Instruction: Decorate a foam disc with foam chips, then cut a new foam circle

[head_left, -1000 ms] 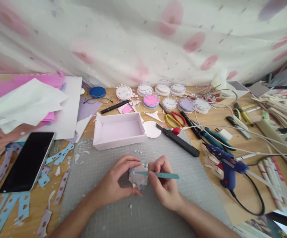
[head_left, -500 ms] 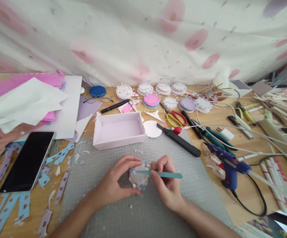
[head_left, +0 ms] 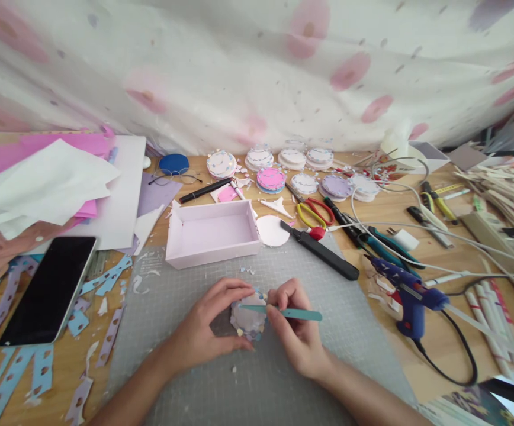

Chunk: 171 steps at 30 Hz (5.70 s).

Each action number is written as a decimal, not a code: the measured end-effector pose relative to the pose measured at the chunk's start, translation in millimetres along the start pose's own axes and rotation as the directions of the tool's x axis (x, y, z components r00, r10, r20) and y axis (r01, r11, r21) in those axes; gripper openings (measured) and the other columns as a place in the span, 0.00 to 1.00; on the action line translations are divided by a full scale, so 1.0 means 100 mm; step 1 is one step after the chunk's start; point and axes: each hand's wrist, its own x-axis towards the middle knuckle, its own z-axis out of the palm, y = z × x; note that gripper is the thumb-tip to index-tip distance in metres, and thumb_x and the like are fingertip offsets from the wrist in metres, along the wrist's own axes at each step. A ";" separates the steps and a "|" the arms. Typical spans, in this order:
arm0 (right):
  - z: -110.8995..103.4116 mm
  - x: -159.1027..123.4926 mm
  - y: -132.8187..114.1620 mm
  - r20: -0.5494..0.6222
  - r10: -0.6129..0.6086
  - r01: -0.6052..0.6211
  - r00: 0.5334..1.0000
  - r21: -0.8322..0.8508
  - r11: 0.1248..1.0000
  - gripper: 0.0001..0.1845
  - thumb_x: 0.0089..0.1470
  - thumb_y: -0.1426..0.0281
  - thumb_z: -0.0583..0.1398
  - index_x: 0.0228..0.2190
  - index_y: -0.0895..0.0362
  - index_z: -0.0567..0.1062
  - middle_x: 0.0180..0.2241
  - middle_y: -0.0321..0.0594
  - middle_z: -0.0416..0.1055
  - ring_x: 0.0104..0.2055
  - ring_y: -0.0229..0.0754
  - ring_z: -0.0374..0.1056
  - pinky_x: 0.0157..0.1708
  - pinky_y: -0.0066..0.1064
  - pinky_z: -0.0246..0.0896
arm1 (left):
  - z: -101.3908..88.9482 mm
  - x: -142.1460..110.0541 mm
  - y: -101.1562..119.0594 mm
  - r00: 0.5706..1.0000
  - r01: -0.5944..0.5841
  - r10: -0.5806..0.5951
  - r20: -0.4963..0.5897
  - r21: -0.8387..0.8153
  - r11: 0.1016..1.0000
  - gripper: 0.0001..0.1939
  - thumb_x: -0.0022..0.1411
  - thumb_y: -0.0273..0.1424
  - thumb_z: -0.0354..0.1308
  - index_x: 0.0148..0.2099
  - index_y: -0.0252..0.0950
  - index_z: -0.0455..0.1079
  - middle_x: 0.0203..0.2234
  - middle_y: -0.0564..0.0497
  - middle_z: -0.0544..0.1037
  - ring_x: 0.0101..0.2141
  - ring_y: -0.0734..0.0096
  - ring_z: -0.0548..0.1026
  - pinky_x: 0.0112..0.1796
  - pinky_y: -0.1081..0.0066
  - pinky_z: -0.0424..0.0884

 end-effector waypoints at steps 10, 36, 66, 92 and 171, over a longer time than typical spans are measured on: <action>-0.04 0.02 -0.01 -0.073 0.007 -0.001 0.997 0.084 0.996 0.10 0.62 0.66 0.55 0.30 0.52 0.59 0.24 0.30 0.54 0.24 0.35 0.50 0.23 0.27 0.46 | 0.00 -0.01 -0.01 1.000 0.001 -0.001 0.003 0.013 1.000 0.32 0.51 0.40 0.69 0.58 0.48 0.66 0.53 0.45 0.69 0.54 0.56 0.69 0.54 0.57 0.67; -0.06 -0.01 0.01 -0.045 0.039 -0.032 0.998 0.136 0.990 0.10 0.62 0.66 0.56 0.30 0.52 0.60 0.25 0.30 0.53 0.26 0.35 0.50 0.25 0.27 0.47 | 0.00 -0.01 0.01 0.999 -0.041 0.041 -0.023 -0.008 0.999 0.34 0.51 0.37 0.69 0.60 0.53 0.65 0.53 0.48 0.70 0.53 0.59 0.70 0.53 0.61 0.68; -0.08 -0.01 0.02 0.109 -0.118 0.131 0.987 -0.119 0.984 0.06 0.62 0.73 0.52 0.33 0.52 0.59 0.27 0.32 0.57 0.27 0.37 0.54 0.27 0.29 0.51 | 0.01 -0.01 -0.04 0.998 -0.065 0.065 -0.007 -0.014 0.998 0.36 0.51 0.36 0.70 0.61 0.54 0.62 0.54 0.49 0.68 0.54 0.63 0.68 0.54 0.65 0.66; -0.08 0.00 -0.03 -0.017 -0.261 0.262 0.965 0.033 0.965 0.04 0.62 0.71 0.55 0.38 0.51 0.62 0.26 0.32 0.59 0.26 0.37 0.58 0.26 0.29 0.55 | 0.01 -0.02 -0.02 0.999 -0.043 0.043 -0.027 -0.003 0.999 0.36 0.50 0.37 0.70 0.60 0.52 0.63 0.54 0.49 0.68 0.54 0.62 0.68 0.54 0.64 0.66; -0.40 0.41 -0.05 -0.139 0.341 -0.144 0.930 0.716 0.684 0.11 0.45 0.70 0.69 0.28 0.54 0.71 0.29 0.32 0.70 0.21 0.30 0.53 0.22 0.25 0.53 | 0.01 0.00 0.03 0.998 -0.008 0.008 -0.057 0.014 1.000 0.34 0.49 0.40 0.71 0.57 0.43 0.66 0.52 0.43 0.70 0.53 0.58 0.70 0.52 0.63 0.68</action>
